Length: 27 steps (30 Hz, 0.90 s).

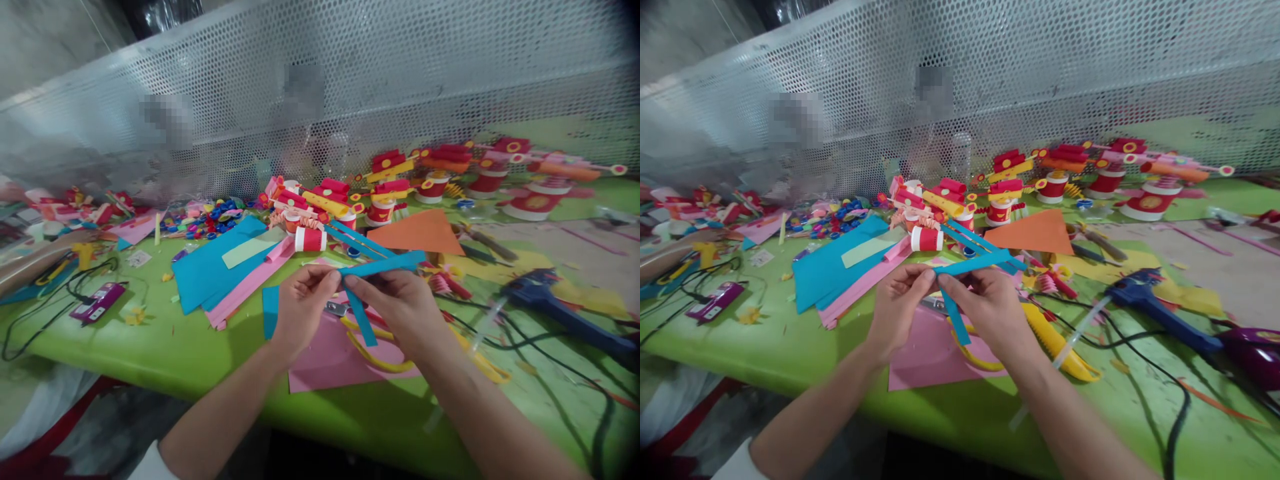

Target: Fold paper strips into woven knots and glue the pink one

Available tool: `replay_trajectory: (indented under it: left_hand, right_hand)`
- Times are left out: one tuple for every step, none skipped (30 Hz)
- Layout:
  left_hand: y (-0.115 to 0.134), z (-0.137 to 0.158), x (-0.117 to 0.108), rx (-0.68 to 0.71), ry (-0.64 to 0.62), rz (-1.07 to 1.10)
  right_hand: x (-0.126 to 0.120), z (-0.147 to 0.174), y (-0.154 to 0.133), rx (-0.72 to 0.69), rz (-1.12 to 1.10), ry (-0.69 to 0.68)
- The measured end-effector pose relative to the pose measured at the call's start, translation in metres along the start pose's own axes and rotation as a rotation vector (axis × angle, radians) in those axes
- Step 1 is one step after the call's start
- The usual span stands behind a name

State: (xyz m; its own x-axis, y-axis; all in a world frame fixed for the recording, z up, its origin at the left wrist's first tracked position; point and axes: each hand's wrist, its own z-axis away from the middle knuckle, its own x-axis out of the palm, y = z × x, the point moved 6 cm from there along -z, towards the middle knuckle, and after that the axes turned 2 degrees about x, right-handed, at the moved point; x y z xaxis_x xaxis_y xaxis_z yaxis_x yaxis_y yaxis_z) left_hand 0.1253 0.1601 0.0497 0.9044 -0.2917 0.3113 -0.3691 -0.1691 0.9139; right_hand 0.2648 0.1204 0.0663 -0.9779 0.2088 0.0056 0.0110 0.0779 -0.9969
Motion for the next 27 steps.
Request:
replay_trajectory:
  left_hand:
    - [0.002,0.0,0.0,0.003,-0.002,-0.003]
    - [0.004,0.001,0.001,0.007,-0.003,-0.006]
    - [0.007,0.001,0.001,0.008,-0.003,-0.011]
    - [0.008,0.001,0.001,0.004,-0.007,-0.019]
    - [0.01,0.001,0.001,0.0,-0.012,-0.028]
    - [0.011,0.001,0.001,-0.004,-0.019,-0.038]
    - [0.011,0.0,0.001,-0.008,-0.026,-0.05]
    - [0.011,0.0,0.001,-0.008,-0.033,-0.06]
    - [0.011,-0.001,0.001,-0.003,-0.037,-0.067]
    - [0.011,-0.001,0.001,0.003,-0.038,-0.071]
    - [0.011,-0.002,0.0,0.008,-0.038,-0.072]
    - [0.011,-0.002,0.0,0.012,-0.037,-0.072]
    - [0.01,-0.002,0.0,0.014,-0.036,-0.072]
    - [0.009,-0.002,0.0,0.017,-0.037,-0.072]
    - [0.009,-0.002,0.0,0.021,-0.038,-0.073]
    - [0.009,-0.002,0.0,0.024,-0.039,-0.075]
    - [0.008,-0.001,0.0,0.026,-0.038,-0.077]
    - [0.007,-0.001,0.0,0.026,-0.037,-0.078]
    - [0.006,-0.001,0.0,0.023,-0.036,-0.074]
    - [0.005,0.0,0.0,0.018,-0.034,-0.067]
    - [0.004,0.0,0.0,0.011,-0.033,-0.057]
    - [0.003,-0.001,0.0,0.002,-0.033,-0.047]
    - [0.003,-0.001,0.0,-0.013,-0.036,-0.037]
    - [0.002,-0.002,0.0,-0.035,-0.042,-0.031]
    - [0.001,-0.002,0.0,-0.06,-0.051,-0.03]
    - [0.001,-0.003,0.0,-0.087,-0.069,-0.038]
    - [0.001,-0.003,0.0,-0.105,-0.097,-0.057]
  right_hand:
    - [0.0,0.0,0.001,0.003,-0.006,0.002]
    - [-0.001,0.0,0.001,0.001,-0.01,0.006]
    - [-0.002,0.0,0.001,-0.002,-0.014,0.011]
    - [-0.003,0.0,0.001,-0.004,-0.015,0.013]
    - [-0.003,0.0,0.001,-0.004,-0.014,0.012]
    - [-0.004,0.0,0.001,-0.002,-0.013,0.008]
    - [-0.004,0.0,0.001,0.004,-0.009,0.001]
    - [-0.005,0.0,0.002,0.013,-0.003,-0.009]
    - [-0.005,-0.001,0.002,0.022,-0.002,-0.02]
    - [-0.005,-0.001,0.003,0.03,-0.006,-0.032]
    - [-0.004,-0.002,0.003,0.036,-0.012,-0.044]
    - [-0.004,-0.002,0.003,0.039,-0.02,-0.053]
    - [-0.003,-0.002,0.003,0.039,-0.023,-0.061]
    - [-0.003,-0.003,0.003,0.039,-0.022,-0.066]
    - [-0.003,-0.003,0.003,0.039,-0.012,-0.067]
    - [-0.003,-0.003,0.003,0.038,0.005,-0.066]
    - [-0.003,-0.004,0.003,0.032,0.026,-0.06]
    - [-0.004,-0.004,0.004,0.024,0.051,-0.05]
    - [-0.005,-0.005,0.004,0.013,0.078,-0.034]
    - [-0.007,-0.006,0.005,0.002,0.103,-0.017]
    - [-0.008,-0.006,0.006,-0.005,0.127,-0.003]
    - [-0.01,-0.007,0.007,-0.006,0.149,0.008]
    - [-0.011,-0.007,0.007,-0.003,0.172,0.012]
    - [-0.012,-0.007,0.007,0.001,0.195,0.011]
    - [-0.012,-0.007,0.006,0.007,0.221,0.002]
    - [-0.012,-0.007,0.005,0.012,0.25,-0.015]
    - [-0.011,-0.007,0.003,0.016,0.277,-0.038]
